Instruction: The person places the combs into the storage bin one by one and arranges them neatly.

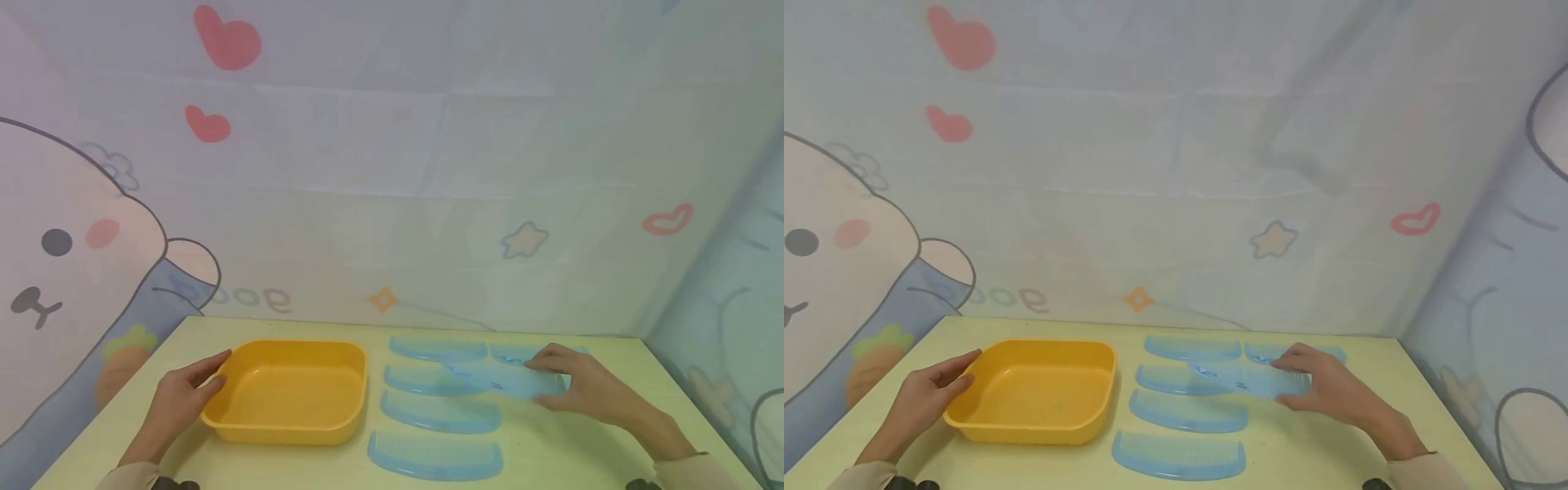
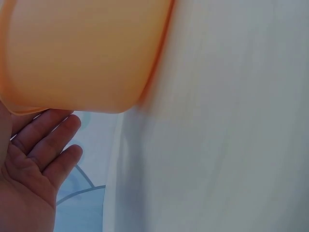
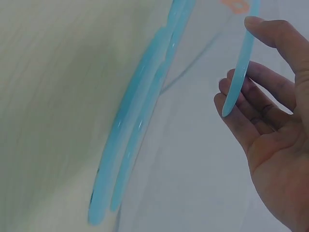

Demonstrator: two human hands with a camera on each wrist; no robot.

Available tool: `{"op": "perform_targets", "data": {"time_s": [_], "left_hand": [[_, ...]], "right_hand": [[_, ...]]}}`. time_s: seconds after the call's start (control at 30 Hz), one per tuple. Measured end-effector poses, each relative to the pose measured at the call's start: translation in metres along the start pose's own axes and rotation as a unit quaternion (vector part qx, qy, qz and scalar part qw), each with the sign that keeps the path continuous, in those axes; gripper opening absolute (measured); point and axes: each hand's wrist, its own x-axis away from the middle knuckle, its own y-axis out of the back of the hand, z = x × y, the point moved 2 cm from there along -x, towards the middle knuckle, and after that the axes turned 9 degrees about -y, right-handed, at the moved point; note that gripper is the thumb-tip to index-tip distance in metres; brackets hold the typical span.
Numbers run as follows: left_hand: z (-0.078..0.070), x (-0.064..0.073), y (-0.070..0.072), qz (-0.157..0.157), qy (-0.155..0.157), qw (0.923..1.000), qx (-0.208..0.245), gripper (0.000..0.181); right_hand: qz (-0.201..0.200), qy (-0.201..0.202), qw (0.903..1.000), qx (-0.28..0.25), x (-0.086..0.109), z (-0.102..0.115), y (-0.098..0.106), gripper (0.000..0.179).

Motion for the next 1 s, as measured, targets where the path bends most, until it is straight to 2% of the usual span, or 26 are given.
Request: {"op": "perform_targets", "data": {"time_s": [0.23,0.4,0.53,1.0], "left_hand": [[-0.001,-0.002,-0.003,-0.003,-0.002,1.0,-0.006,0.04],[-0.001,-0.001,-0.001,-0.006,-0.007,0.9997,-0.023,0.039],[0.001,0.0,0.001,-0.005,-0.005,0.9996,-0.028,0.039],[0.001,-0.001,-0.001,-0.005,-0.007,0.9997,-0.022,0.04]], "right_hand": [[-0.01,-0.007,0.9998,-0.017,-0.027,0.022,-0.015,0.046],[0.011,-0.013,0.9997,-0.02,-0.048,0.043,-0.025,0.047],[0.024,-0.014,0.9987,-0.042,-0.063,0.059,-0.034,0.048],[0.025,-0.014,0.9982,-0.052,-0.102,0.105,-0.065,0.05]]}}
